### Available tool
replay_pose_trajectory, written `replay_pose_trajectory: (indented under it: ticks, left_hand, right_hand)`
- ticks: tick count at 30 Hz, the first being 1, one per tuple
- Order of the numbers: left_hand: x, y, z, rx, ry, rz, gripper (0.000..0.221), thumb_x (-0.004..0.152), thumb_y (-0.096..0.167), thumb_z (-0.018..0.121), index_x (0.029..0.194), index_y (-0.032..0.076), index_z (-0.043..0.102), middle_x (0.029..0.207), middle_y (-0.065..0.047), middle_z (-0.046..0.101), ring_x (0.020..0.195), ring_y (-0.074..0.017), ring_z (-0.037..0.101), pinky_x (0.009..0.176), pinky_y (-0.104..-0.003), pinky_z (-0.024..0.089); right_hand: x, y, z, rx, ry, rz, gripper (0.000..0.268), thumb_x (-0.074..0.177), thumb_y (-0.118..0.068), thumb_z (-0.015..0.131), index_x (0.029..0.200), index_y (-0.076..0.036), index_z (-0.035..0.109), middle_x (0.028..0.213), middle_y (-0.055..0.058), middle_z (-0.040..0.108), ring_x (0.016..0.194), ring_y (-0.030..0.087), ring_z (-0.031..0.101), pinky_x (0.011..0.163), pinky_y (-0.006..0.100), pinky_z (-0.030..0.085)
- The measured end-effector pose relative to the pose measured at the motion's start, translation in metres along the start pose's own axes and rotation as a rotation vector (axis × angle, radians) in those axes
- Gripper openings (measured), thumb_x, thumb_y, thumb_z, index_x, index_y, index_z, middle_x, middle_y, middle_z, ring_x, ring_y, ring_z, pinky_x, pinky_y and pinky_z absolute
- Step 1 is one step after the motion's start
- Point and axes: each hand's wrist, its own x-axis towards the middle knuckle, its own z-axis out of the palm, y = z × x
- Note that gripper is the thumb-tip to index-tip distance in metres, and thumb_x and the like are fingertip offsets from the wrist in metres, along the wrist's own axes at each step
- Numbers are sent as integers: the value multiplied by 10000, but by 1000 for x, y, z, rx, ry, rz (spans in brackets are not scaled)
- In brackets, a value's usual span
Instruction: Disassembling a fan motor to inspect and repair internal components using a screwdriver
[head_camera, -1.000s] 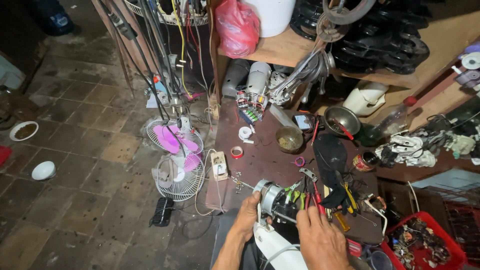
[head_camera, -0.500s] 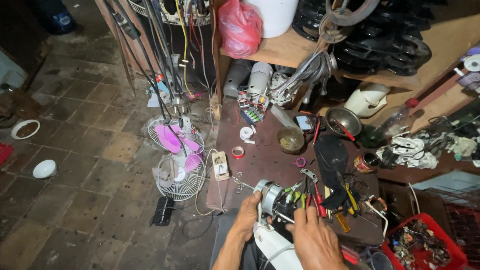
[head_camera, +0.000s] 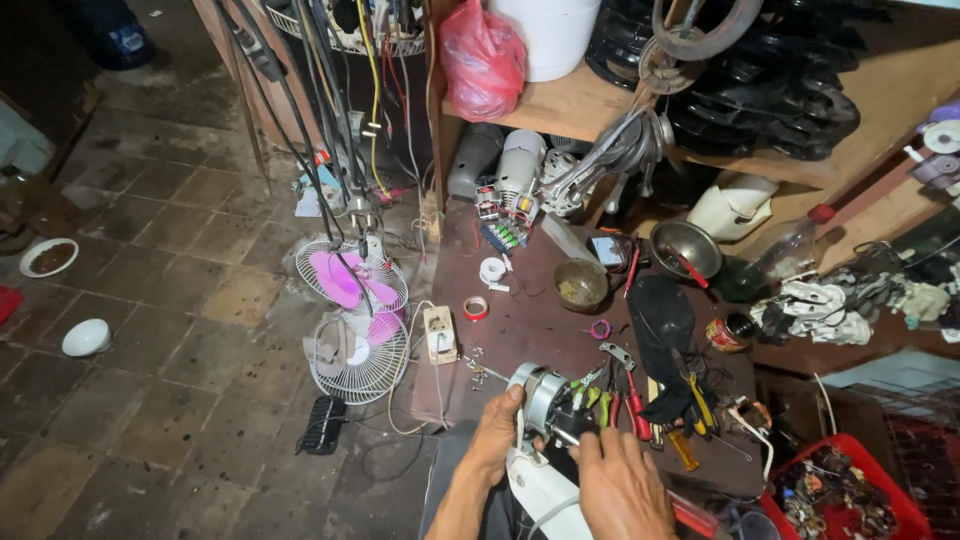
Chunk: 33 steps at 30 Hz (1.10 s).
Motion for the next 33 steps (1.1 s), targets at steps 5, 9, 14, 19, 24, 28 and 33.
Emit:
replay_pose_trajectory:
  ticks: [5,9,14,19,24,28,33]
  left_hand:
    - [-2,-1,2,1,-4,-8,599,832,495,675,1028,-71,657,703,-121,652,437,-153,575,383,-238,452]
    - [-2,0,1,-21,-29,-12,621,820,501,674,1064,-69,641,778,-138,665,476,-154,580,414,-238,472]
    - [-1,-4,0,1,-26,-4,583,843,500,666,1002,-60,661,725,-126,663,474,-155,577,432,-244,466]
    - [3,-8,-3,37,34,-19,563,867,498,619,1049,-34,660,845,-107,639,670,-147,555,570,-273,466]
    - [8,-11,-5,69,64,-19,566,862,495,600,1064,-30,666,961,-123,663,817,-173,560,739,-310,461]
    - [10,-13,-7,76,73,-12,551,877,488,584,1073,-21,659,973,-121,658,818,-173,547,747,-316,453]
    - [12,-14,-9,6,79,-26,549,859,497,613,1088,0,653,981,-118,648,833,-181,552,755,-330,452]
  right_hand:
    - [-3,-3,8,-51,241,-38,159,908,-280,564,975,-136,561,868,99,620,810,286,617,748,454,519]
    - [-1,-11,-1,-228,336,-184,321,820,-142,581,1130,-134,497,888,91,529,611,228,640,541,388,542]
    - [-1,-15,-14,-312,650,-430,348,816,-214,616,1109,-30,649,963,131,594,622,209,542,509,319,439]
    - [2,-17,-26,-434,673,-614,189,874,-140,642,725,-25,660,738,71,497,530,178,399,453,312,320]
    - [3,-17,-14,-520,630,-632,130,792,-124,597,835,-14,651,818,142,519,554,215,424,483,344,347]
    - [3,-21,-12,-583,664,-627,196,775,-106,582,855,52,666,891,206,578,554,205,415,471,335,336]
    - [6,-22,-12,-573,675,-629,185,759,-100,588,834,52,663,881,207,581,551,200,400,478,334,318]
